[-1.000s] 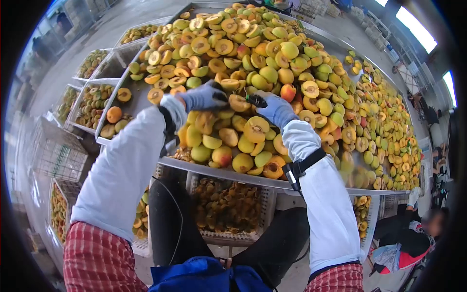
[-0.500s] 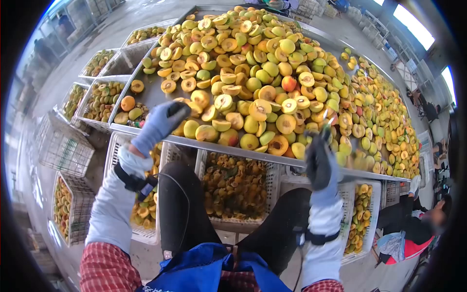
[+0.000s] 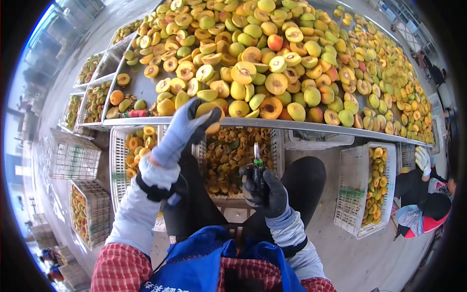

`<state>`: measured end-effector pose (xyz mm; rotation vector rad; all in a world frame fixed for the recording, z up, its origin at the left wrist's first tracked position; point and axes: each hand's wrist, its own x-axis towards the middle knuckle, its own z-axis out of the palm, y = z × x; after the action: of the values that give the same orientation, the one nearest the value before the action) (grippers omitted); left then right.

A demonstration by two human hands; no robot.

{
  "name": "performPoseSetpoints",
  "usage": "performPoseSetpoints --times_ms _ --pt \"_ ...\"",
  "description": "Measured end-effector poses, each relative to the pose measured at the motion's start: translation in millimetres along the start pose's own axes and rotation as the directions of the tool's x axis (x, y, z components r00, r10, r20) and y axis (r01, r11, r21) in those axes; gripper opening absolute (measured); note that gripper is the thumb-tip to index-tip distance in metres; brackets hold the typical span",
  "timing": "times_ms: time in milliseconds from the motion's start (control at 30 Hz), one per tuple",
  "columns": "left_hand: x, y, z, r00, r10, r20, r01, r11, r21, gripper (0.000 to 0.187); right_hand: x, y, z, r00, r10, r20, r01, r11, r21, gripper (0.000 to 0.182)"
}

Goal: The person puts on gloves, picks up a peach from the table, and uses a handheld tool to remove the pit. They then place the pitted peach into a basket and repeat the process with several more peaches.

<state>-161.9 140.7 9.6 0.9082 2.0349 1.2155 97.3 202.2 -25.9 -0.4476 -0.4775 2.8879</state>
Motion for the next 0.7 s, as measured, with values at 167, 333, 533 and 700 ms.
performPoseSetpoints --times_ms 167,333,533,700 --pt "-64 35 39 0.879 -0.439 0.187 0.475 0.766 -0.433 0.036 18 2 -11 0.931 -0.199 -0.308 -0.004 0.834 -0.551 0.052" --pt "-86 14 67 0.896 -0.431 0.105 0.408 0.709 -0.575 0.039 15 16 -17 0.899 -0.326 -0.292 0.15 0.856 -0.494 0.027" --pt "-94 -8 82 0.934 -0.354 -0.035 0.245 0.711 -0.659 0.035 11 37 -17 0.932 -0.265 -0.247 0.057 0.78 -0.623 0.032" --pt "-102 -30 93 0.961 -0.245 -0.126 0.117 0.776 -0.62 0.024 20 37 -5 0.842 -0.492 -0.221 0.14 0.594 -0.792 0.034"
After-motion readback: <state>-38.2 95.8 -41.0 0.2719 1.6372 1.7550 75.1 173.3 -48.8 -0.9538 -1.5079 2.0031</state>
